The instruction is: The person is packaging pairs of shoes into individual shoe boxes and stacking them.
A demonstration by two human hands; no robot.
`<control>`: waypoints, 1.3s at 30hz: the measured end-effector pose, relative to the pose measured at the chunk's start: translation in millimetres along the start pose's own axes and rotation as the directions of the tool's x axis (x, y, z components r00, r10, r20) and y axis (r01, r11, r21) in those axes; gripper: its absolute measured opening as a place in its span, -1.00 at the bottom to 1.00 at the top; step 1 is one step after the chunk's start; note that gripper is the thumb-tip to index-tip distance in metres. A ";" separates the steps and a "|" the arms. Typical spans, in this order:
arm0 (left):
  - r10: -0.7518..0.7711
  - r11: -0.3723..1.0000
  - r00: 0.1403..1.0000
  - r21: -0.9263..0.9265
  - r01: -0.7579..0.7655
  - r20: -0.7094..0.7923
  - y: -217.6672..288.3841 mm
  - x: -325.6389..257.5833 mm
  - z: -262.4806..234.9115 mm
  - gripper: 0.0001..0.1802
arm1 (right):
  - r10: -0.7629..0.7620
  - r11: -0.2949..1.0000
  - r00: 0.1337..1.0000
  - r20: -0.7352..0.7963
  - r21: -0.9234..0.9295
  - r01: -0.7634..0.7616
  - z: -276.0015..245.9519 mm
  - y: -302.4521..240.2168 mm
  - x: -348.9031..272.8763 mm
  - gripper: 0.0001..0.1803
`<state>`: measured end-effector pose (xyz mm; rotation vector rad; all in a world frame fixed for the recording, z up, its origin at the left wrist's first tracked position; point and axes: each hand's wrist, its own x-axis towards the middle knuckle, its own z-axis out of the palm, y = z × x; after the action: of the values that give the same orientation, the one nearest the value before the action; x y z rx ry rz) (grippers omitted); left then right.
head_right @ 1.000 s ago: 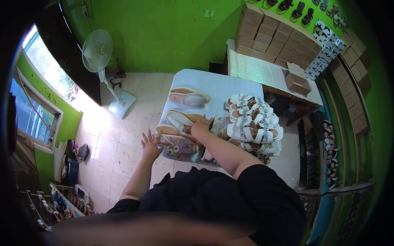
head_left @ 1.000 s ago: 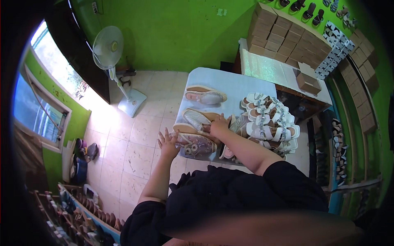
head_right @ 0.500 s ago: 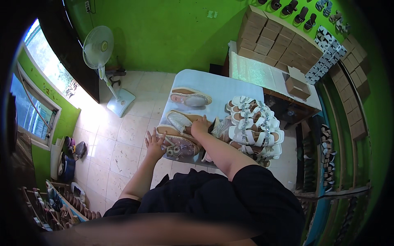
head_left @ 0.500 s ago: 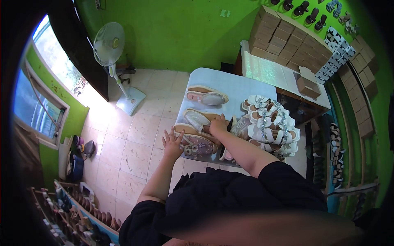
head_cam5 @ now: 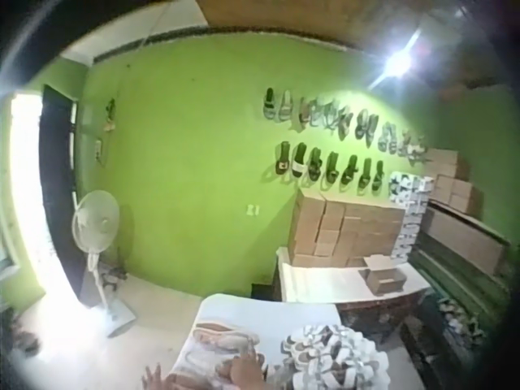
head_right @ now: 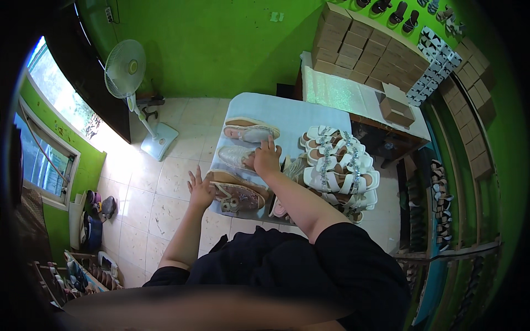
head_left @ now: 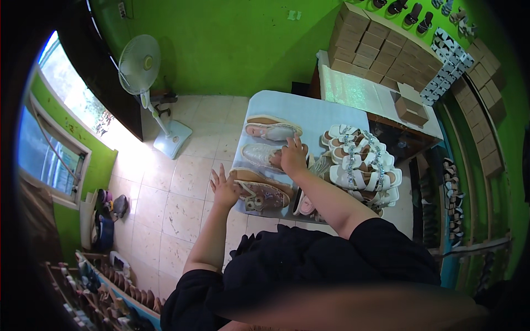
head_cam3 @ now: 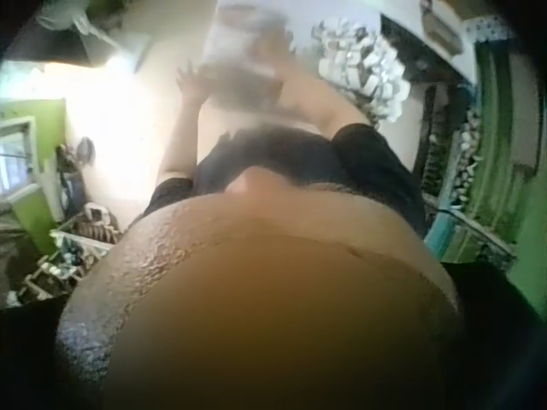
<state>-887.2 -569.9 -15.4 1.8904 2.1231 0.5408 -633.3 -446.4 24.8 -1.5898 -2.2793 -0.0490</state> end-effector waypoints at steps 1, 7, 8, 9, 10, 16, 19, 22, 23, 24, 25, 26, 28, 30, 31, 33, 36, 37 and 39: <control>-0.027 0.999 0.998 0.021 0.026 0.055 9.2 6.7 -8.7 -0.40 | 0.007 1.000 1.000 -0.012 0.023 -0.006 -12.8 -1.1 1.7 -0.71; 0.007 0.987 0.970 0.155 -0.046 0.244 13.5 56.7 -15.2 -0.44 | 0.037 0.999 0.986 -0.161 0.033 -0.032 -53.6 -2.9 -0.2 -0.80; 0.070 0.972 0.941 0.188 -0.138 0.333 14.6 63.7 -14.8 -0.46 | 0.040 0.999 0.986 -0.164 0.028 -0.036 -59.5 -1.4 -2.6 -0.80; 0.075 0.972 0.940 0.186 -0.143 0.332 16.5 68.6 -13.6 -0.46 | 0.018 0.998 0.983 -0.185 0.054 -0.008 -65.1 -1.2 -7.0 -0.83; 0.070 0.945 0.913 0.267 -0.190 0.401 18.0 72.3 -12.8 -0.50 | -0.004 0.996 0.978 -0.207 0.081 0.021 -70.5 -1.9 -11.2 -0.86; 0.184 0.884 0.881 0.318 -0.342 0.437 36.3 84.7 -29.2 -0.67 | 0.004 0.991 0.962 -0.274 0.126 0.032 -102.1 5.0 -27.7 -0.89; 0.256 0.913 0.940 0.265 -0.311 0.224 14.9 74.9 -13.1 -0.76 | -0.030 0.989 0.950 -0.311 0.131 0.074 -115.9 3.0 -31.6 -0.88; 0.269 0.925 0.956 0.246 -0.289 0.114 21.0 66.0 -9.0 -0.81 | -0.019 0.991 0.943 -0.332 0.118 0.062 -120.8 12.2 -33.5 -0.90; 0.223 0.933 0.963 0.254 -0.255 0.149 22.8 61.7 -11.4 -0.82 | -0.017 0.991 0.943 -0.333 0.119 0.060 -121.0 13.5 -33.5 -0.90; 0.223 0.933 0.963 0.255 -0.255 0.149 19.8 58.1 -9.6 -0.82 | -0.016 0.992 0.938 -0.346 0.114 0.059 -120.7 14.4 -33.4 -0.90; 0.183 0.951 0.972 0.223 -0.213 0.148 15.0 54.4 -7.1 -0.78 | -0.016 0.992 0.933 -0.359 0.109 0.059 -120.0 15.2 -33.1 -0.91; 0.144 0.967 0.978 0.190 -0.172 0.150 14.8 50.4 -8.1 -0.75 | -0.014 0.992 0.934 -0.358 0.110 0.057 -119.3 16.4 -33.4 -0.91; 0.148 0.966 0.974 0.188 -0.179 0.169 12.4 43.1 -11.6 -0.71 | -0.006 0.994 0.935 -0.356 0.099 0.044 -117.2 18.9 -33.9 -0.92; 0.155 0.964 0.970 0.185 -0.190 0.188 20.5 35.5 -25.1 -0.67 | -0.003 0.995 0.935 -0.354 0.091 0.037 -115.7 23.6 -35.7 -0.92; 0.188 0.960 0.962 0.168 -0.222 0.196 28.4 31.4 -33.2 -0.67 | -0.001 0.996 0.935 -0.355 0.081 0.032 -114.4 26.8 -36.3 -0.92; 0.199 0.960 0.961 0.157 -0.231 0.193 19.7 20.9 -35.5 -0.66 | -0.024 0.993 0.932 -0.361 0.095 0.062 -109.2 24.2 -35.9 -0.92; 0.295 0.935 0.947 0.169 -0.313 0.125 -2.4 16.6 -16.7 -0.62 | -0.044 0.992 0.934 -0.356 0.096 0.083 -104.8 20.7 -36.2 -0.93; 0.330 0.933 0.942 0.130 -0.336 0.064 -6.5 14.1 -12.7 -0.62 | -0.045 0.993 0.938 -0.343 0.087 0.080 -103.9 19.5 -36.3 -0.93; 0.368 0.926 0.930 0.089 -0.367 0.003 -6.3 9.8 -10.4 -0.61 | -0.045 0.993 0.940 -0.338 0.089 0.080 -103.2 21.5 -35.5 -0.93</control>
<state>-898.5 -562.0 -8.2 2.3605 1.8305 0.5397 -575.0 -494.3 106.5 -1.3405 -2.0317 -0.2019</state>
